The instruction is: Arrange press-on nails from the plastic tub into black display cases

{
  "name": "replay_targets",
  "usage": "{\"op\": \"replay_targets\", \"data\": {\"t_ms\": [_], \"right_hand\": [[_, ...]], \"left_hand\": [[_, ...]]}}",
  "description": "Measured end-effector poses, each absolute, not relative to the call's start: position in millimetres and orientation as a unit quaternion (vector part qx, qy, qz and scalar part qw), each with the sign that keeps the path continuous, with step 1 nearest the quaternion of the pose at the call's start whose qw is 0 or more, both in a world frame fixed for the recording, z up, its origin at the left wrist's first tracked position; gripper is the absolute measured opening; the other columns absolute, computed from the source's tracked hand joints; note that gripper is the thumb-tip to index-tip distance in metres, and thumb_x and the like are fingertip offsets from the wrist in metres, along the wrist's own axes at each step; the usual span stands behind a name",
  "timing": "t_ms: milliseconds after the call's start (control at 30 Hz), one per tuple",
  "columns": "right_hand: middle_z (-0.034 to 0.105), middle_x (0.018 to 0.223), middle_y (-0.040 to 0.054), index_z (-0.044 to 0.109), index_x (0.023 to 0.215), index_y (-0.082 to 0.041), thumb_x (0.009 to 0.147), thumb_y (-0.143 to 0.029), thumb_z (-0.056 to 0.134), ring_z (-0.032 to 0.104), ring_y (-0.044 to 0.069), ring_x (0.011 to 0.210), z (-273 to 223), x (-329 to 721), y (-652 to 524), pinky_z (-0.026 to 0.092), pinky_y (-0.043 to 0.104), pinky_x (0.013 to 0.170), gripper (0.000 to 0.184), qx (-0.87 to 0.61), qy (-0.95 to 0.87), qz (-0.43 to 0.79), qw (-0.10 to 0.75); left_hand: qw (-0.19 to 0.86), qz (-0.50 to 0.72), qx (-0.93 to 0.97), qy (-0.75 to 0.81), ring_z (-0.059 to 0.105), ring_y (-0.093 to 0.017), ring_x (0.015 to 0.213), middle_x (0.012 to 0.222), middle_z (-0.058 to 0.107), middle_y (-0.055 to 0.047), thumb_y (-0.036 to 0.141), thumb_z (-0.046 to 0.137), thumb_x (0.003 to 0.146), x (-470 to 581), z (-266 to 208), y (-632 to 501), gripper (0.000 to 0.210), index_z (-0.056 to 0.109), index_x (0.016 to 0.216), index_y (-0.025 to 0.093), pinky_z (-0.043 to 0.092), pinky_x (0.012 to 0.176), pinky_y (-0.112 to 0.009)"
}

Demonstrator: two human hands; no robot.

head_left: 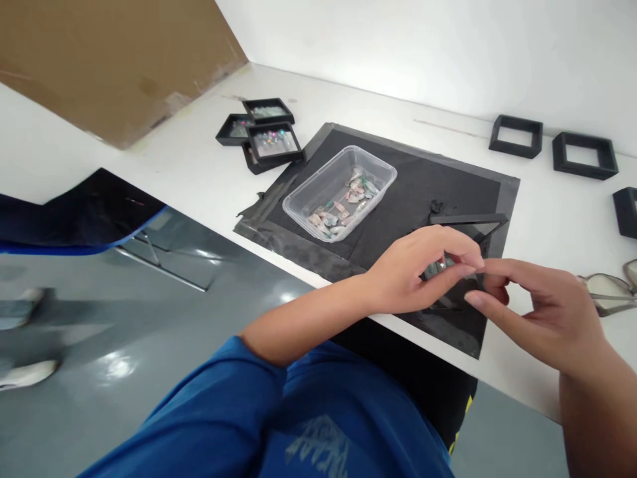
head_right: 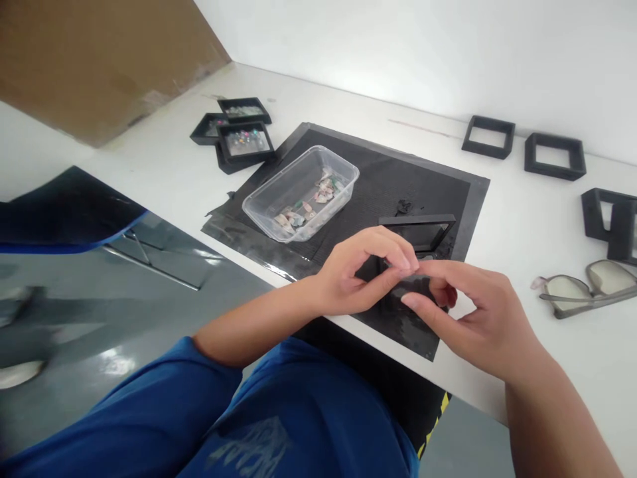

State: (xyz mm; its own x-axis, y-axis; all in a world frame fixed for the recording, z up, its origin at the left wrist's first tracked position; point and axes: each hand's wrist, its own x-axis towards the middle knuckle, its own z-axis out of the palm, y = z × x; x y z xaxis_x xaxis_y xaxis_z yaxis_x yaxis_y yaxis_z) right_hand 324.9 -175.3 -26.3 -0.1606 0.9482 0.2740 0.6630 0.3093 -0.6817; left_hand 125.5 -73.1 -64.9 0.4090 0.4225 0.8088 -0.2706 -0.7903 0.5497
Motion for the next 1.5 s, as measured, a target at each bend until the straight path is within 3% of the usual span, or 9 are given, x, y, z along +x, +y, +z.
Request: {"op": "replay_targets", "data": {"t_ms": [200, 433, 600, 833, 1100, 1267, 1500], "right_hand": [[0.060, 0.065, -0.0023, 0.079, 0.097, -0.029, 0.102, -0.047, 0.071, 0.050, 0.014, 0.054, -30, 319, -178, 0.043, 0.029, 0.050, 0.020, -0.574, -0.711, 0.217, 0.345], [0.062, 0.063, -0.0019, 0.070, 0.079, -0.027, 0.104, -0.046, 0.067, 0.049, 0.013, 0.052, -27, 313, -174, 0.043, 0.029, 0.049, 0.031, -0.558, -0.724, 0.247, 0.321], [0.058, 0.061, -0.0019, 0.064, 0.072, -0.025, 0.104, -0.043, 0.066, 0.047, 0.013, 0.052, -27, 310, -173, 0.042, 0.029, 0.049, 0.037, -0.553, -0.727, 0.252, 0.321], [0.069, 0.070, -0.0006, 0.070, 0.081, -0.026, 0.104, -0.038, 0.067, 0.055, 0.013, 0.054, -34, 318, -172, 0.046, 0.027, 0.049, 0.026, -0.547, -0.744, 0.223, 0.313], [0.064, 0.064, -0.0019, 0.076, 0.088, -0.028, 0.104, -0.045, 0.067, 0.053, 0.013, 0.050, -32, 316, -171, 0.046, 0.026, 0.046, 0.025, -0.567, -0.717, 0.245, 0.323], [0.067, 0.069, -0.0002, 0.077, 0.098, -0.027, 0.102, -0.046, 0.070, 0.058, 0.014, 0.055, -32, 317, -171, 0.050, 0.025, 0.048, 0.021, -0.567, -0.709, 0.280, 0.314], [0.069, 0.072, 0.0001, 0.077, 0.099, -0.030, 0.101, -0.039, 0.071, 0.063, 0.017, 0.061, -35, 324, -179, 0.052, 0.026, 0.052, 0.012, -0.561, -0.697, 0.304, 0.326]], "left_hand": [[0.291, 0.540, 0.790, 0.011, 0.077, -0.009, 0.098, 0.101, 0.079, -0.005, 0.013, 0.064, 0.106, 121, -70, -74, 0.006, 0.062, 0.107, 0.019, 0.061, 0.092, -0.018], [0.225, 0.524, 0.821, 0.012, 0.077, -0.010, 0.093, 0.102, 0.081, -0.005, 0.014, 0.067, 0.102, 119, -76, -72, 0.011, 0.061, 0.110, 0.020, 0.061, 0.085, -0.020], [0.254, 0.500, 0.828, 0.014, 0.076, -0.008, 0.100, 0.104, 0.079, -0.003, 0.008, 0.060, 0.103, 116, -77, -74, 0.015, 0.058, 0.111, 0.020, 0.060, 0.090, -0.017], [0.278, 0.501, 0.819, 0.018, 0.075, -0.009, 0.104, 0.108, 0.078, -0.006, 0.010, 0.058, 0.107, 115, -77, -75, 0.012, 0.059, 0.115, 0.019, 0.062, 0.093, -0.018], [0.234, 0.508, 0.829, 0.011, 0.076, -0.009, 0.111, 0.114, 0.079, -0.005, 0.014, 0.050, 0.111, 116, -83, -73, 0.012, 0.060, 0.115, 0.022, 0.061, 0.101, -0.021], [0.197, 0.516, 0.833, 0.008, 0.077, -0.009, 0.098, 0.110, 0.081, 0.000, 0.015, 0.053, 0.109, 117, -81, -71, 0.013, 0.057, 0.113, 0.027, 0.064, 0.097, -0.022], [0.142, 0.548, 0.824, -0.004, 0.074, -0.011, 0.091, 0.107, 0.083, 0.000, 0.009, 0.058, 0.105, 118, -77, -72, 0.015, 0.059, 0.108, 0.024, 0.062, 0.092, -0.024]]}}
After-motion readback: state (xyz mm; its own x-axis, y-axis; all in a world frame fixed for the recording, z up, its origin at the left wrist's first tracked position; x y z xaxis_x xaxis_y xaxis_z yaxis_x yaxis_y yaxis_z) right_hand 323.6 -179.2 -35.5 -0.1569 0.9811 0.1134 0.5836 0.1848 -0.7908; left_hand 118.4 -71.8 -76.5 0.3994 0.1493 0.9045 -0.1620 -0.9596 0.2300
